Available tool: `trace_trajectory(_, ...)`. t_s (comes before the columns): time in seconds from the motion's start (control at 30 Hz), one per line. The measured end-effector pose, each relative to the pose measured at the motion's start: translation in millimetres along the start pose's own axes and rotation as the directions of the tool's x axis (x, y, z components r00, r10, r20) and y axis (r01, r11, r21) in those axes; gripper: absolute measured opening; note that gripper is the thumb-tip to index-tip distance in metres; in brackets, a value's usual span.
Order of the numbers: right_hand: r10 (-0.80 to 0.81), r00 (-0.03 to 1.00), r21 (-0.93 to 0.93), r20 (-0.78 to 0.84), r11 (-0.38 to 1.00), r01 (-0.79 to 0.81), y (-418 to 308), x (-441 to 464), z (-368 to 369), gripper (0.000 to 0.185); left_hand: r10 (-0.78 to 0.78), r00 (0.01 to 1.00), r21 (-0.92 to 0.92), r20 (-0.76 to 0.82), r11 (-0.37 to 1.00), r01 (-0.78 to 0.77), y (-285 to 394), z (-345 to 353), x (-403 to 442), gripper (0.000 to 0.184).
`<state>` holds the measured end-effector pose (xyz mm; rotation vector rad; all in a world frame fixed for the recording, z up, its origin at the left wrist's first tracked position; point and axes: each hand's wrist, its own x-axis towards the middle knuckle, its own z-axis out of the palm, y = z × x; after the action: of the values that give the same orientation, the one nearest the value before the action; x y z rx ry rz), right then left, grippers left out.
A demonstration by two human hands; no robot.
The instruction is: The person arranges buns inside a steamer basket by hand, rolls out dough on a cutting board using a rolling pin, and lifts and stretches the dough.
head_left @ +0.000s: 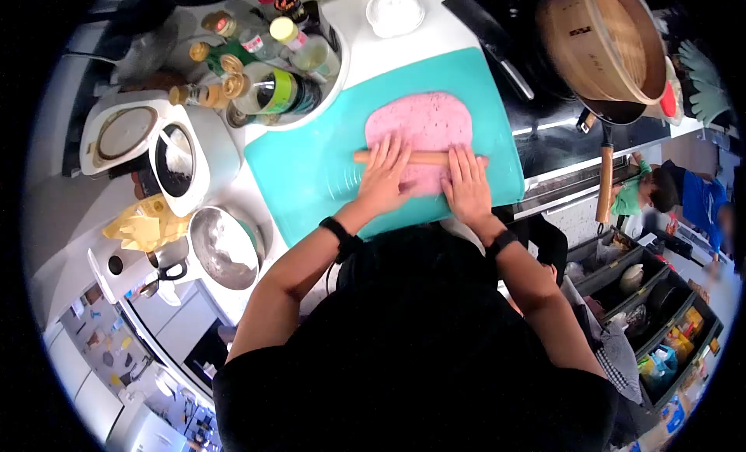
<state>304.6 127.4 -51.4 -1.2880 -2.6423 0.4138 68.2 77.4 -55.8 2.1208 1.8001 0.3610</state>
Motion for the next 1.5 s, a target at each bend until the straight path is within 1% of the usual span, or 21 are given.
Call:
trace_trajectory(0.07,0.004,1.0,0.013,-0.031,1.0,-0.003,-4.1,-2.1,-9.9,0.055,-0.018,0.994,-0.522,0.109,0.849,0.073,-6.0,-20.4,10.9,0.079)
trace_trajectory(0.1,0.001,0.999,0.006,-0.044,1.0,-0.001,-5.6,0.4,-12.2,0.055,-0.011,0.995,-0.519,0.098,0.853,0.061,-14.7,-31.1,21.9,0.079)
trace_trajectory(0.17,-0.048,0.993,-0.269,0.105,0.96,0.075,-4.6,27.1,-13.9,0.043,0.042,0.918,-0.472,0.393,0.867,0.162,-46.2,-54.2,67.9,0.074)
trace_trajectory(0.3,-0.089,0.976,-0.229,0.199,0.964,0.134,1.8,46.4,-22.0,0.035,-0.176,0.93,-0.306,0.323,0.911,0.278,-65.4,-67.1,110.9,0.063)
trace_trajectory(0.4,0.189,0.978,-0.115,0.092,0.977,-0.178,27.0,31.6,-35.6,0.032,-0.243,0.892,-0.271,0.38,0.893,0.359,-77.7,-45.2,115.1,0.054)
trace_trajectory(0.43,0.271,0.961,-0.044,0.044,0.962,-0.27,44.3,20.4,-42.2,0.032,-0.284,0.901,-0.389,0.328,0.828,0.403,-82.7,-30.1,112.8,0.05)
trace_trajectory(0.5,0.402,0.914,0.077,-0.052,0.914,-0.398,76.8,3.8,-54.9,0.029,-0.34,0.899,-0.502,0.276,0.746,0.437,-83.3,-21.5,114.6,0.048)
trace_trajectory(0.57,0.455,0.88,0.086,-0.136,0.891,-0.447,103.7,-1.0,-50.6,0.028,-0.473,0.786,-0.47,0.398,0.631,0.617,-70.3,-19.8,116.7,0.042)
trace_trajectory(0.6,0.517,0.854,0.075,-0.048,0.855,-0.513,114.3,1.6,-48.9,0.027,-0.473,0.785,-0.468,0.401,0.63,0.619,-63.8,-21.0,117.2,0.042)
trace_trajectory(0.7,0.569,0.822,-0.199,-0.001,0.806,-0.558,110.9,25.4,-51.8,0.029,-0.413,0.777,-0.306,0.474,0.75,0.586,-47.0,-25.1,112.6,0.039)
trace_trajectory(0.73,0.425,0.902,-0.299,-0.078,0.853,-0.428,107.8,34.7,-47.0,0.034,-0.321,0.927,-0.216,0.195,0.908,0.36,-47.8,-15.1,106.0,0.038)
trace_trajectory(0.77,0.309,0.945,-0.252,-0.11,0.911,-0.327,94.8,47.7,-48.2,0.036,-0.145,0.987,-0.046,-0.071,0.989,0.142,-47.0,-7.9,97.4,0.037)
trace_trajectory(0.8,0.19,0.97,-0.205,-0.149,0.954,-0.219,77.5,65.3,-52.3,0.038,-0.154,0.986,-0.044,-0.068,0.987,0.151,-43.0,-7.9,91.4,0.037)
trace_trajectory(0.87,0.158,0.98,0.068,0.123,0.984,-0.168,51.6,104.5,-48.1,0.051,-0.258,0.966,-0.3,0.01,0.921,0.249,-31.7,-16.6,82.3,0.044)
trace_trajectory(0.97,-0.071,0.997,0.258,0.007,0.964,0.067,54.1,144.6,-15.4,0.064,-0.201,0.976,-0.253,0.078,0.943,0.215,-2.1,-72.9,77.6,0.036)
trace_trajectory(1.03,-0.01,0.863,0.312,0.505,0.934,-0.172,48.9,167.6,-41.4,0.055,-0.157,0.981,-0.365,0.114,0.912,0.188,-3.6,-100.8,85.2,0.028)
trace_trajectory(1.17,-0.111,0.894,0.184,0.434,0.982,0.032,28.0,153.5,-149.6,0.042,-0.026,0.996,-0.484,0.088,0.872,0.066,21.8,-165.6,78.7,0.023)
trace_trajectory(1.23,-0.26,0.959,0.214,0.115,0.949,0.232,29.1,130.6,-172.8,0.035,0.002,0.996,-0.393,0.091,0.919,0.034,37.0,-189.2,60.8,0.026)
trace_trajectory(1.3,-0.221,0.974,0.162,0.056,0.964,0.21,17.3,100.4,-173.7,0.035,0.118,0.987,-0.152,-0.11,0.979,-0.134,47.1,-192.8,37.4,0.028)
trace_trajectory(1.37,-0.187,0.982,0.116,-0.004,0.976,0.186,11.5,70.8,-152.0,0.035,0.144,0.98,-0.089,-0.138,0.984,-0.157,44.5,-165.6,10.4,0.028)
trace_trajectory(1.5,-0.147,0.989,0.063,0.018,0.987,0.146,22.3,16.4,-81.2,0.047,0.135,0.987,-0.002,0.084,0.991,-0.136,27.2,-59.9,-45.4,0.041)
